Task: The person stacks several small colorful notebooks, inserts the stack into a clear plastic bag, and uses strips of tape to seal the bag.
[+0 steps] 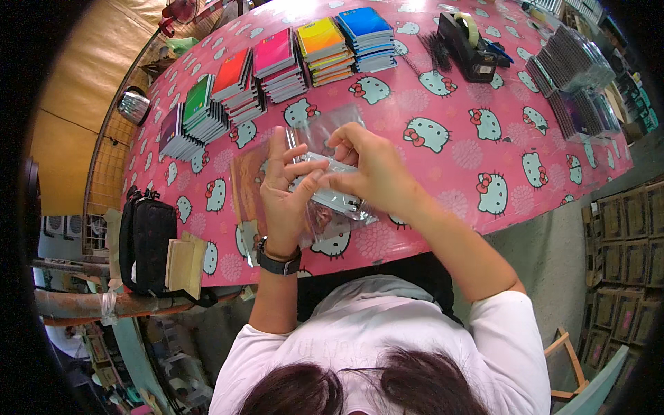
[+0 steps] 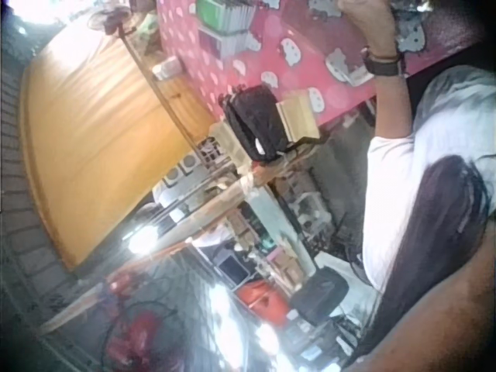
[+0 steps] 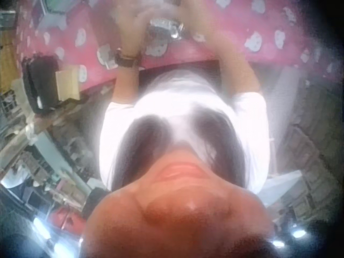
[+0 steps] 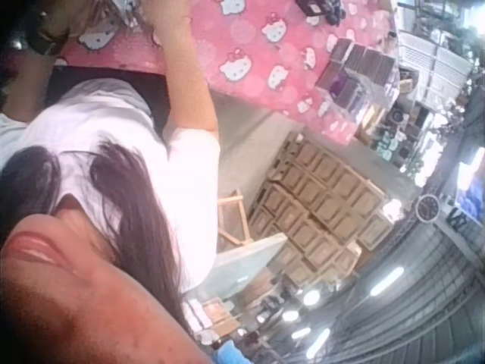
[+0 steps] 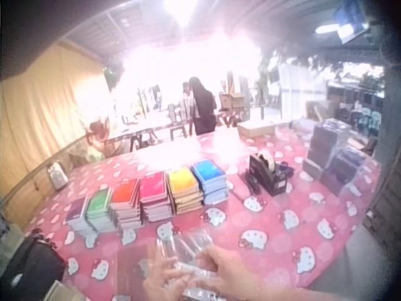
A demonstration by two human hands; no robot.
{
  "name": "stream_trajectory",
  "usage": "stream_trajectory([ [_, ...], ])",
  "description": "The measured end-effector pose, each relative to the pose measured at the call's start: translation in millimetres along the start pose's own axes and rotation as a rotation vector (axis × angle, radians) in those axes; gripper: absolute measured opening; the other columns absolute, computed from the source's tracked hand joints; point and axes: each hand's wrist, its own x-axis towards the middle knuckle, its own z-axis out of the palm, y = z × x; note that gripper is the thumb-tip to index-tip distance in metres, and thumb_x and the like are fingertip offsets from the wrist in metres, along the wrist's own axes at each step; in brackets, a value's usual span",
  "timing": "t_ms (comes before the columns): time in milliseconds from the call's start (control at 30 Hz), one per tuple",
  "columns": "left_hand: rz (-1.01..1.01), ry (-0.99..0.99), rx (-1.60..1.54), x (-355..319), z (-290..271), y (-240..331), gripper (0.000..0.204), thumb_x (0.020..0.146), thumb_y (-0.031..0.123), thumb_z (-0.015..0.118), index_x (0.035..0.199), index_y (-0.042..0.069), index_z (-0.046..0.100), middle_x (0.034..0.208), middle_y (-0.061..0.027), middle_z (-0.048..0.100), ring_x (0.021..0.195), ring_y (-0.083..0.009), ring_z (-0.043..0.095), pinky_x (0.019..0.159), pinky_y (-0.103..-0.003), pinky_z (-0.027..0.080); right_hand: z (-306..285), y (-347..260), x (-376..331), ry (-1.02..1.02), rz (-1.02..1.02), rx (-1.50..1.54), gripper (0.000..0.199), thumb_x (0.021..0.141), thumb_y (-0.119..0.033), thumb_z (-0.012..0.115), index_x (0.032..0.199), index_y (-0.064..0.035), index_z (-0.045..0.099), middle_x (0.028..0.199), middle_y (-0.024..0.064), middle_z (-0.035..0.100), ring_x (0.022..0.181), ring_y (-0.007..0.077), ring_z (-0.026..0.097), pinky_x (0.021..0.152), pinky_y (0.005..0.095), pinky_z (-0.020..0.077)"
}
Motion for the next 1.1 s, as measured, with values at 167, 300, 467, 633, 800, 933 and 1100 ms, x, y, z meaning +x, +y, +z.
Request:
stream_trajectory([
  [167, 0.406, 0.067, 0.468, -22, -5, 7, 0.047, 0.086, 0.029, 0.059, 0.127, 0.009, 0.051, 0.128, -0.0096, 0.053, 0.122, -0.0230, 0.045, 0.109, -0.055, 0.005, -6, 15, 12, -0.161, 0.178, 0.268, 0.014, 0.076, -0.008, 0.071, 0.080, 0.0001, 0.061, 0.069, 0.0012, 0.059, 0.062, 0.0037, 0.051, 0.052, 0.0208, 0.0404],
  [300, 0.381, -0.243, 0.726, -45, 2, 10, 0.053, 0.083, 0.043, 0.059, 0.125, 0.012, 0.053, 0.132, -0.0055, 0.049, 0.127, -0.0237, 0.039, 0.110, -0.056, 0.002, -11, 28, 15, -0.258, 0.157, 0.383, 0.009, 0.082, -0.009, 0.067, 0.083, -0.0013, 0.062, 0.066, -0.0023, 0.057, 0.059, 0.0018, 0.049, 0.051, 0.0194, 0.0390],
  [467, 0.387, -0.238, 0.781, -44, -3, 12, 0.059, 0.078, 0.048, 0.064, 0.126, 0.015, 0.052, 0.131, -0.0032, 0.049, 0.127, -0.0230, 0.038, 0.110, -0.057, 0.004, -119, 87, 63, 0.291, -0.223, -0.200, 0.017, 0.080, -0.013, 0.064, 0.091, 0.0003, 0.066, 0.080, 0.0056, 0.065, 0.070, 0.0105, 0.057, 0.064, 0.0260, 0.0472],
  [633, 0.410, -0.260, 0.766, -41, 4, 5, 0.062, 0.075, 0.048, 0.067, 0.125, 0.015, 0.051, 0.131, -0.0051, 0.048, 0.127, -0.0267, 0.038, 0.110, -0.055, 0.005, -273, 202, 122, 1.015, 0.064, -0.780, 0.034, 0.081, -0.034, 0.063, 0.088, -0.0011, 0.068, 0.084, 0.0137, 0.068, 0.078, 0.0287, 0.062, 0.078, 0.0381, 0.0451],
  [800, 0.403, -0.246, 0.763, -42, 1, 8, 0.059, 0.074, 0.044, 0.068, 0.124, 0.015, 0.051, 0.130, -0.0050, 0.048, 0.127, -0.0267, 0.038, 0.110, -0.056, 0.006, -290, 219, 146, 0.711, 0.455, -0.603, 0.036, 0.075, -0.042, 0.069, 0.088, -0.0084, 0.070, 0.072, 0.0040, 0.067, 0.069, 0.0128, 0.061, 0.065, 0.0323, 0.0465],
  [933, 0.389, -0.230, 0.778, -44, -1, 6, 0.059, 0.075, 0.042, 0.068, 0.124, 0.015, 0.051, 0.130, -0.0050, 0.049, 0.126, -0.0268, 0.038, 0.110, -0.056, 0.006, -267, 206, 127, 0.833, 0.154, -0.398, 0.025, 0.081, -0.029, 0.068, 0.081, -0.0044, 0.069, 0.071, 0.0010, 0.064, 0.062, 0.0113, 0.057, 0.058, 0.0246, 0.0422],
  [1100, 0.413, -0.226, 0.743, -44, 0, 6, 0.060, 0.075, 0.042, 0.068, 0.125, 0.013, 0.051, 0.129, -0.0063, 0.050, 0.126, -0.0272, 0.039, 0.110, -0.056, 0.006, -256, 223, 77, 0.565, 0.522, 0.619, 0.021, 0.086, -0.029, 0.065, 0.082, -0.0092, 0.061, 0.059, -0.0070, 0.053, 0.050, 0.0031, 0.045, 0.044, 0.0187, 0.0367],
])
